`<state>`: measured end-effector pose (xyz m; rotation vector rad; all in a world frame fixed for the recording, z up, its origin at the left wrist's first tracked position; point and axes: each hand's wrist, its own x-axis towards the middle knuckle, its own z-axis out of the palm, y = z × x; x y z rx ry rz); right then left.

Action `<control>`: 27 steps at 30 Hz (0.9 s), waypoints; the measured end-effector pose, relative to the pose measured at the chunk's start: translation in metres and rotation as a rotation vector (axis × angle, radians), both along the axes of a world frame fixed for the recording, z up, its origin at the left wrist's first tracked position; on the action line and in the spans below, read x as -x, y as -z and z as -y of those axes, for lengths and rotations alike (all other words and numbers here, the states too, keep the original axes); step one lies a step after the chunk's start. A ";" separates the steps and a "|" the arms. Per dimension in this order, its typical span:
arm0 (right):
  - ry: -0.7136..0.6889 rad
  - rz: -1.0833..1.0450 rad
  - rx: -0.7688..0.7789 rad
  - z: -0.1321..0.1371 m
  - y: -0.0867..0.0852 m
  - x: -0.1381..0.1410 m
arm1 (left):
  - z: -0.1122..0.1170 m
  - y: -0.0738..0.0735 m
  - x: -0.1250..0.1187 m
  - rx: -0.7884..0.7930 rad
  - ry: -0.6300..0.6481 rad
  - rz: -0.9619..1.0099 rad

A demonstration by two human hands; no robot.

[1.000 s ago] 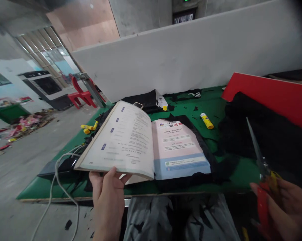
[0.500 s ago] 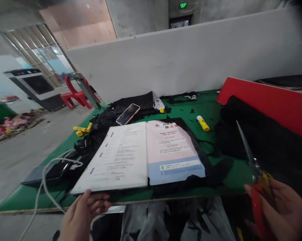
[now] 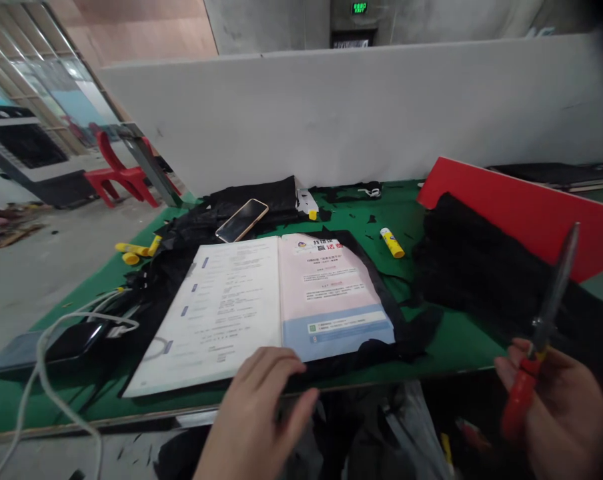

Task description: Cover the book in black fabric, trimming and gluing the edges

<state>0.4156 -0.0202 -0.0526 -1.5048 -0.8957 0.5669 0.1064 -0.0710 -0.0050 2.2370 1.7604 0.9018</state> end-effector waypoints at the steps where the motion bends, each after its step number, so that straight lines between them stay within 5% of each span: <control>1: -0.013 -0.017 0.031 0.000 -0.004 0.000 | -0.008 0.000 -0.012 0.026 0.047 -0.045; 8: -0.170 0.097 0.165 0.004 -0.021 -0.009 | -0.058 -0.010 -0.057 0.302 0.209 -0.361; 13: -0.081 0.091 0.068 0.014 -0.024 -0.004 | -0.091 -0.019 -0.049 0.414 0.361 -0.372; 21: -0.155 0.196 0.065 0.004 -0.008 -0.019 | -0.121 -0.024 -0.036 0.493 0.384 -0.244; 27: -0.148 0.395 0.067 -0.001 -0.012 -0.015 | -0.134 -0.016 -0.031 0.437 0.405 -0.243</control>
